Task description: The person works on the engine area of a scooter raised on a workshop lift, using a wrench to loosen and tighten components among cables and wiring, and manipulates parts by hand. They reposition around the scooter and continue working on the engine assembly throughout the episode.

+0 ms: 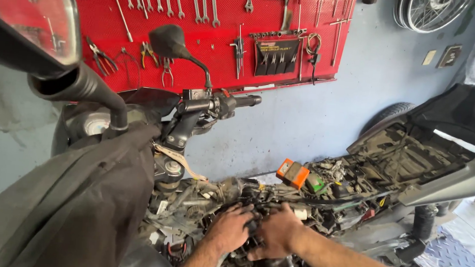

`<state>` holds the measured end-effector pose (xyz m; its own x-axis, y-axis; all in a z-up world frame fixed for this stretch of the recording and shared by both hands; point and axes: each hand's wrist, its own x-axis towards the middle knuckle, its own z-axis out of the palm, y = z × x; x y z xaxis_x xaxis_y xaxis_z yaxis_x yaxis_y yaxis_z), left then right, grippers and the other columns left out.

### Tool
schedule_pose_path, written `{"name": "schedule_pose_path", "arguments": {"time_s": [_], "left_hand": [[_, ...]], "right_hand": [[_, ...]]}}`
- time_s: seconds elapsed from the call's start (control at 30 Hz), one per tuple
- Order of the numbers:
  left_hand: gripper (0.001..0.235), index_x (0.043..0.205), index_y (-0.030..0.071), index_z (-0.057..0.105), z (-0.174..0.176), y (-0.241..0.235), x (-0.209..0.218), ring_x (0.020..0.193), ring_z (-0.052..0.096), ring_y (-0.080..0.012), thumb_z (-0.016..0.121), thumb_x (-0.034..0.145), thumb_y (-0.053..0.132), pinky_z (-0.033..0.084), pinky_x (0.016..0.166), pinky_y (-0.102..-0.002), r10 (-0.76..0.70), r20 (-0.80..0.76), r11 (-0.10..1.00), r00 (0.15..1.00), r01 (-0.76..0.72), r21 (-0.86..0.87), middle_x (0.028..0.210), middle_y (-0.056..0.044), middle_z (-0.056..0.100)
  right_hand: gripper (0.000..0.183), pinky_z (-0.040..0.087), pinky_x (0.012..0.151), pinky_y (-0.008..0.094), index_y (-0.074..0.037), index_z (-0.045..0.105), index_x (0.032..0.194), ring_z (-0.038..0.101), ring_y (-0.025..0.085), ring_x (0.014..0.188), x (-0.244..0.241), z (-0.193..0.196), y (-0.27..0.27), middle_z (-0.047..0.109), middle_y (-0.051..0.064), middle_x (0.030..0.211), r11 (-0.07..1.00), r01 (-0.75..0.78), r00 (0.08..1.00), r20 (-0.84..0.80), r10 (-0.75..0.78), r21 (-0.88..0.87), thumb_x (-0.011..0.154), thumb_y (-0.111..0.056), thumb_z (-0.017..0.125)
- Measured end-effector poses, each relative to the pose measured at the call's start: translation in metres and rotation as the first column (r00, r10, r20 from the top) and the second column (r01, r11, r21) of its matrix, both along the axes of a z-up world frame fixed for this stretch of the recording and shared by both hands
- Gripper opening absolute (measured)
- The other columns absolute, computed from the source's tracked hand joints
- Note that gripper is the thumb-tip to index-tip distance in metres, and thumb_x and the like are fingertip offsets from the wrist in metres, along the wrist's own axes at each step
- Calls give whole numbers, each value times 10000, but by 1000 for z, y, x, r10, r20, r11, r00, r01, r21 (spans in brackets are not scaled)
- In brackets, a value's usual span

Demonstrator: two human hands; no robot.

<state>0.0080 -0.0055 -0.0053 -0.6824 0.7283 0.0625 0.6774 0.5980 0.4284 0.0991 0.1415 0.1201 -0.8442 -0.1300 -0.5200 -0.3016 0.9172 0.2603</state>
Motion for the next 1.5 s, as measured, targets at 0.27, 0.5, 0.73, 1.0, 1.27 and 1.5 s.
{"name": "schedule_pose_path", "arguments": {"time_s": [0.27, 0.5, 0.73, 1.0, 1.27, 1.5], "left_hand": [[431, 1292, 89, 646, 0, 2, -3, 1451, 405, -316, 582, 877, 192, 321, 1205, -426, 12, -17, 1000, 1000, -13, -16, 1532, -55, 503], [415, 1258, 45, 644, -2, 1, -4, 1456, 384, -328, 568, 871, 176, 304, 1201, -434, -18, -48, 1000, 999, 17, -16, 1577, -42, 462], [475, 1338, 64, 605, -1, 2, -3, 1461, 381, -316, 594, 880, 189, 283, 1218, -433, 7, -23, 999, 1000, -8, -35, 1547, -70, 458], [475, 1317, 56, 607, -7, 0, -2, 1441, 387, -308, 574, 852, 152, 307, 1180, -450, 8, -14, 1000, 1000, -8, 6, 1566, -41, 473], [416, 1242, 62, 662, -12, 0, -5, 1403, 452, -338, 610, 852, 198, 359, 1159, -448, -26, -108, 996, 994, 35, 82, 1500, -83, 540], [459, 1261, 62, 652, -12, 0, -9, 1400, 434, -352, 620, 816, 167, 343, 1156, -455, -25, -114, 995, 993, 36, 93, 1520, -82, 535]], "right_hand": [[750, 240, 1180, 597, -215, 768, 1167, 510, 298, 1324, -7, 3, 3, 705, 56, 1192, 999, 27, 1000, -9, -28, -43, 883, -825, 438], [809, 224, 1191, 622, -179, 716, 1249, 542, 300, 1312, -9, 7, 0, 708, 92, 1192, 999, 52, 998, 29, -52, 6, 920, -860, 429], [797, 246, 1187, 581, -141, 831, 1101, 499, 269, 1323, -15, -6, 9, 701, 66, 1162, 995, 95, 993, -76, -94, 1, 905, -821, 464], [809, 263, 1156, 603, -132, 781, 1132, 482, 282, 1341, 2, 21, -11, 673, 75, 1212, 998, 9, 999, 36, -11, 55, 941, -818, 397], [772, 218, 1183, 618, -171, 769, 1142, 505, 259, 1309, -11, 0, 5, 702, 53, 1193, 997, 62, 998, 0, -62, -50, 896, -815, 423], [786, 232, 1167, 611, -147, 772, 1097, 519, 279, 1282, -2, 12, -7, 717, 71, 1129, 1000, -8, 999, 34, 8, -1, 908, -831, 433]]}}
